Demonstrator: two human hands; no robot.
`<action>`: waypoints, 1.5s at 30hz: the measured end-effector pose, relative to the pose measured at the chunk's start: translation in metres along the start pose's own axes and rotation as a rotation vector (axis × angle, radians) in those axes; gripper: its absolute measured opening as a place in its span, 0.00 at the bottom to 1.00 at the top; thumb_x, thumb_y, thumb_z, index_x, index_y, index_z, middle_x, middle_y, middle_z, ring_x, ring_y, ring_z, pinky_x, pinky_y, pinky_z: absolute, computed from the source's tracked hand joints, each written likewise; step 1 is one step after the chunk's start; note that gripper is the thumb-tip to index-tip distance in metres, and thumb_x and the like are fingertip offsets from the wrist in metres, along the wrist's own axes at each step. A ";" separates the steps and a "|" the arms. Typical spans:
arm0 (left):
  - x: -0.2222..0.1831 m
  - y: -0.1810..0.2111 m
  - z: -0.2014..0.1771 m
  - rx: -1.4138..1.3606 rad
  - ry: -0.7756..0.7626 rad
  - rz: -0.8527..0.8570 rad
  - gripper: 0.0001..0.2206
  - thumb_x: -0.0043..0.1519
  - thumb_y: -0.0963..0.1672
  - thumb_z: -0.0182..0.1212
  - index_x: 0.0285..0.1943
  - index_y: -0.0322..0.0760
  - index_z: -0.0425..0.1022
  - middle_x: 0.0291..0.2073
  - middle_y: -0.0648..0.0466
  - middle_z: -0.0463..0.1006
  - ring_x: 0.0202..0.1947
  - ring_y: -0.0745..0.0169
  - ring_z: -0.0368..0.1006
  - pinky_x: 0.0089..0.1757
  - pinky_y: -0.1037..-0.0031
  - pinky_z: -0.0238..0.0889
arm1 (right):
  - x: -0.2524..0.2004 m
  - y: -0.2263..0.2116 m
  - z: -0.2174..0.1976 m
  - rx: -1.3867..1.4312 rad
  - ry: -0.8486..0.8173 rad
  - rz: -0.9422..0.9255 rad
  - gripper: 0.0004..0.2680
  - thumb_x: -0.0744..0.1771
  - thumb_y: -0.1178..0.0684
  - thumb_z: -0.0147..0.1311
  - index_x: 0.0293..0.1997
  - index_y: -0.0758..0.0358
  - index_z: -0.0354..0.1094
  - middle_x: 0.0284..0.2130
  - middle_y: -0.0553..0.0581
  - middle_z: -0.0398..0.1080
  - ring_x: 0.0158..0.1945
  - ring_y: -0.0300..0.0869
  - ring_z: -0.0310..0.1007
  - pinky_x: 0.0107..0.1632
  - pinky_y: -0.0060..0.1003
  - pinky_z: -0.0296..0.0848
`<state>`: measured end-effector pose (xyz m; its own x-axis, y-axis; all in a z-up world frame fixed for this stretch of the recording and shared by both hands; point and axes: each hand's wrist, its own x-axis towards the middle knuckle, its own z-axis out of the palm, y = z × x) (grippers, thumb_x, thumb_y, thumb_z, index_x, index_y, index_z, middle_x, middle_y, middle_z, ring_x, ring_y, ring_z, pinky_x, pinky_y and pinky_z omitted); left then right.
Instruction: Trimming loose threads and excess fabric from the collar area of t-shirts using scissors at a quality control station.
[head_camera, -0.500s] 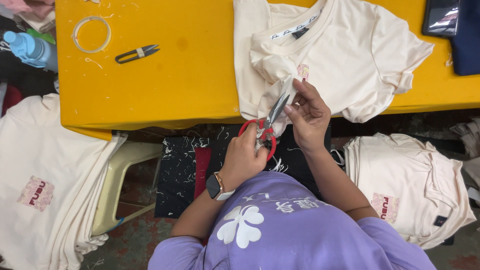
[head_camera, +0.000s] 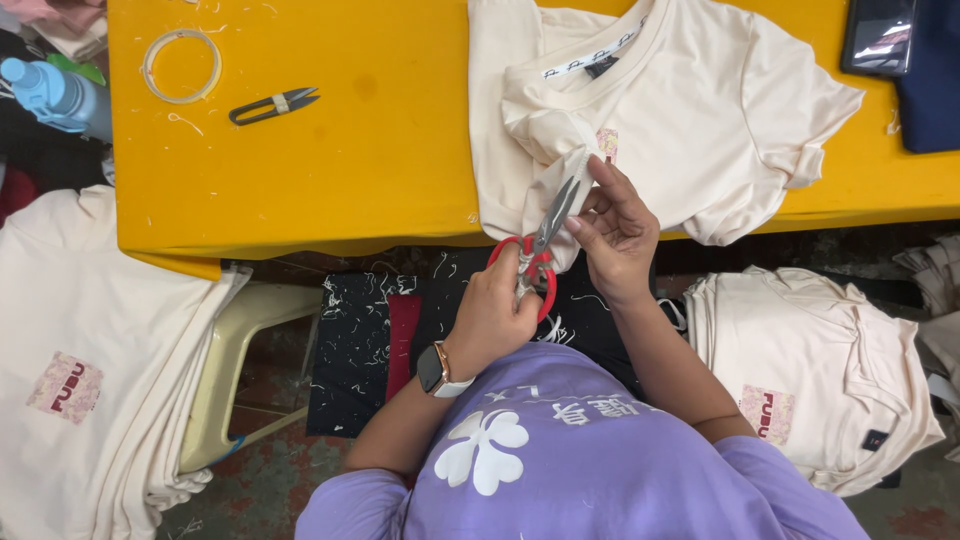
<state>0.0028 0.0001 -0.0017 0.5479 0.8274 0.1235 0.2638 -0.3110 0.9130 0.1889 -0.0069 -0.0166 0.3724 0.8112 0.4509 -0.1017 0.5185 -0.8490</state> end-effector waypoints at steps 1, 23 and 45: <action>0.002 0.006 -0.003 0.021 0.004 0.006 0.18 0.48 0.40 0.54 0.49 0.30 0.66 0.24 0.33 0.73 0.29 0.19 0.72 0.29 0.48 0.66 | -0.001 0.000 0.000 -0.002 0.000 0.005 0.23 0.64 0.73 0.57 0.67 0.78 0.57 0.63 0.64 0.63 0.45 0.41 0.75 0.47 0.29 0.83; 0.000 0.007 -0.029 -0.090 0.067 0.012 0.14 0.49 0.38 0.58 0.44 0.35 0.68 0.24 0.39 0.75 0.26 0.34 0.75 0.28 0.59 0.66 | 0.003 -0.003 0.000 0.159 0.075 0.187 0.23 0.64 0.72 0.56 0.69 0.68 0.59 0.69 0.61 0.61 0.48 0.41 0.78 0.47 0.27 0.83; -0.007 -0.014 -0.004 0.223 0.114 0.101 0.20 0.46 0.43 0.57 0.49 0.34 0.70 0.24 0.42 0.73 0.26 0.28 0.74 0.29 0.50 0.68 | 0.001 0.003 0.001 0.058 0.044 0.073 0.25 0.63 0.74 0.57 0.69 0.72 0.57 0.62 0.62 0.67 0.48 0.45 0.78 0.50 0.33 0.84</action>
<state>-0.0080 0.0008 -0.0136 0.4907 0.8303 0.2644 0.3878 -0.4798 0.7870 0.1883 -0.0043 -0.0190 0.4019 0.8354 0.3748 -0.1825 0.4742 -0.8613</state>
